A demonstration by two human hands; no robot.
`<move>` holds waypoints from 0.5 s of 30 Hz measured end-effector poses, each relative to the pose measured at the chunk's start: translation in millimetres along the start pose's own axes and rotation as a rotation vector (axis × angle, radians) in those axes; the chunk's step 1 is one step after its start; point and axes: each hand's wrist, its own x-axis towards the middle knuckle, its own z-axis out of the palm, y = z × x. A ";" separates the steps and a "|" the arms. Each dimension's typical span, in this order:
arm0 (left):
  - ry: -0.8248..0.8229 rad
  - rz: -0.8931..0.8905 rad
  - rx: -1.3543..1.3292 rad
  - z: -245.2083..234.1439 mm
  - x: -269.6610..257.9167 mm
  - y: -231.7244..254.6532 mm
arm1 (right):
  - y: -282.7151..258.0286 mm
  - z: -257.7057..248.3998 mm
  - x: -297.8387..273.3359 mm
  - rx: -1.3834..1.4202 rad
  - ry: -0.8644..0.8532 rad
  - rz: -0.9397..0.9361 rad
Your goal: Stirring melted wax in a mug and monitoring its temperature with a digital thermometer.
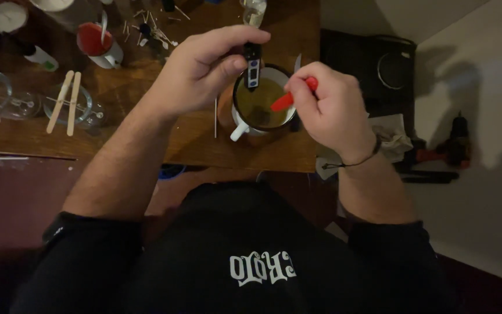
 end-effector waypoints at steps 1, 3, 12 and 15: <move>-0.012 0.009 0.018 -0.5 0.2 -3.0 | -0.2 -2.9 -0.4 -0.051 0.018 -0.026; -0.006 0.019 -0.031 0.4 1.9 -2.3 | 9.8 -3.2 -3.4 -0.126 0.040 -0.026; -0.024 0.017 -0.104 2.2 3.2 -10.9 | 0.4 1.6 5.6 0.031 -0.018 -0.016; -0.021 0.010 -0.089 2.3 2.4 -14.0 | -1.8 -5.2 3.6 0.048 -0.066 0.011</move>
